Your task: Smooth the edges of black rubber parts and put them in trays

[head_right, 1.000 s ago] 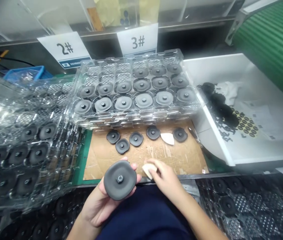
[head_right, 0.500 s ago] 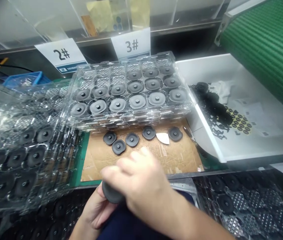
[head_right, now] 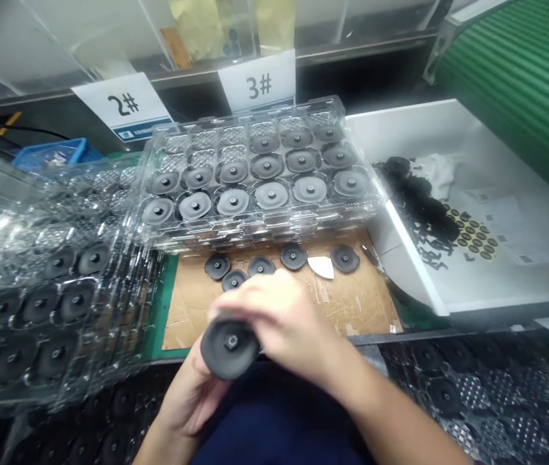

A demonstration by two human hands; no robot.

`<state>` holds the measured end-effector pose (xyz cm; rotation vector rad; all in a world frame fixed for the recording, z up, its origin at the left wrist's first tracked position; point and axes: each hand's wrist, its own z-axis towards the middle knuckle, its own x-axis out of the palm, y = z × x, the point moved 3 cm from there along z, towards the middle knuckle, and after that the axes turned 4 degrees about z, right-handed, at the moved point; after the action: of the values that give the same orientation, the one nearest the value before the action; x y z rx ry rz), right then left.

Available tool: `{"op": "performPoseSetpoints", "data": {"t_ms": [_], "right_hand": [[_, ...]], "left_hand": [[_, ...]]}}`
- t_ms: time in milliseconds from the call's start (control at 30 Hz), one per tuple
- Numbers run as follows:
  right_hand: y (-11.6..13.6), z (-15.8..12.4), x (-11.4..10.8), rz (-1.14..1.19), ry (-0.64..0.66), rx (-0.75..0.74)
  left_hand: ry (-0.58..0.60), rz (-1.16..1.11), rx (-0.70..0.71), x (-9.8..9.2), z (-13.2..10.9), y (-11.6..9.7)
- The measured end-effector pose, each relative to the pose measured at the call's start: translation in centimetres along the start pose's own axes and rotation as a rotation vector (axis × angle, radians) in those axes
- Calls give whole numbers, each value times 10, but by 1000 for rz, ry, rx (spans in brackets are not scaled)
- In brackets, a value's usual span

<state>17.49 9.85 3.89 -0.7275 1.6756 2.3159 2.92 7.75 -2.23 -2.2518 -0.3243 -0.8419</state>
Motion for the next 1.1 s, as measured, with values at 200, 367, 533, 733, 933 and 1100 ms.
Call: {"op": "performPoseSetpoints", "data": {"t_ms": [200,367,533,733,933,1100], "right_hand": [[-82,-52,39,-12,-6,344],[-78,-68,51,12,-5,403],[-18,-20,20,66,-242,338],[30,3,28,100,40,96],[34,9,23,-27,-137,-4],[29,-12,13,29,38,27]], "left_hand": [[-58,-151,113,-13,3,-7],[-61,-160,114,-15,4,-8],[-18,-109,147,-4,6,-4],[-38,-79,143,-6,1,-5],[-41,-61,139,6,-1,-9],[29,-54,166,6,-2,-15]]}}
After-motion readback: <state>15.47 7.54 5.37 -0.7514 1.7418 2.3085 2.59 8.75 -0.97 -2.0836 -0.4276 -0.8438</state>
